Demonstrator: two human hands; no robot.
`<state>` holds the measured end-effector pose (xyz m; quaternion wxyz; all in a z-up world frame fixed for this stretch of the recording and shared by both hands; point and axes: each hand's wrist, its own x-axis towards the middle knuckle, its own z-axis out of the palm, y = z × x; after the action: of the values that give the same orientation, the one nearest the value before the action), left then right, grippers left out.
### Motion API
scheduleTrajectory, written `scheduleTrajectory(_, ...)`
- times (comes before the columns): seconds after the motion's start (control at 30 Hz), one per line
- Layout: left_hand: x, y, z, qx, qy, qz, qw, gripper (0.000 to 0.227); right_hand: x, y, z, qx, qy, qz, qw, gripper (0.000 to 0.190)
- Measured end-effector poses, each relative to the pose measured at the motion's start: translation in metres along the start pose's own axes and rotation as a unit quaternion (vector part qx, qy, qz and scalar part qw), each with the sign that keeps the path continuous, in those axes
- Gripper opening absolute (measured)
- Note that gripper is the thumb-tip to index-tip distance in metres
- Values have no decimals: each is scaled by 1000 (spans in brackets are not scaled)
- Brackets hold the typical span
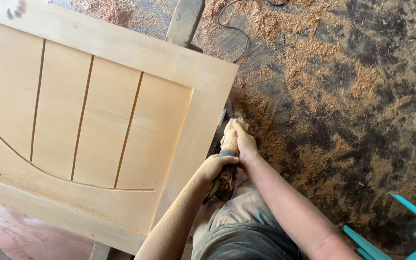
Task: The person uses an orbital sander to smooth the surface and edges of a large wooden door panel. The sander is moved systematically across the flat panels and along the raised frame, generating sawdust. The door remains on a workbench throughout the clip.
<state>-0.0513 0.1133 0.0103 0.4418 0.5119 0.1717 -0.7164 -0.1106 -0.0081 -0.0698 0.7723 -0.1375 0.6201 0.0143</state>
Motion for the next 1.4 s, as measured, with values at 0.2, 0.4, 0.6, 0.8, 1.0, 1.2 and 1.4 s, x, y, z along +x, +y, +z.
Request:
scheduleTrajectory(0.2,-40,-67,-32,12,42,-32,999,26,-22,83,-14,16,-5,25,1000,47)
scheduleTrajectory(0.4,-67,-143,-70,0,8,-29,1000,25,-35,173,-29,63,6,-19,998,45)
scheduleTrajectory(0.6,-103,-229,-108,-5,-3,-10,1000,24,-52,265,-55,12,10,-9,1000,50)
scheduleTrajectory(0.8,-120,-258,-123,-8,-20,-2,1000,24,-59,303,-64,39,-16,-17,999,46)
scheduleTrajectory(1.0,-95,-225,-110,-36,-20,-42,998,28,-49,260,-52,45,-2,2,999,44)
scheduleTrajectory(1.2,-71,-165,-85,46,24,-34,998,33,-46,188,-33,-1,28,-9,1000,49)
scheduleTrajectory(1.4,-66,-145,-75,15,23,-23,999,34,-43,167,-29,-21,16,-35,999,53)
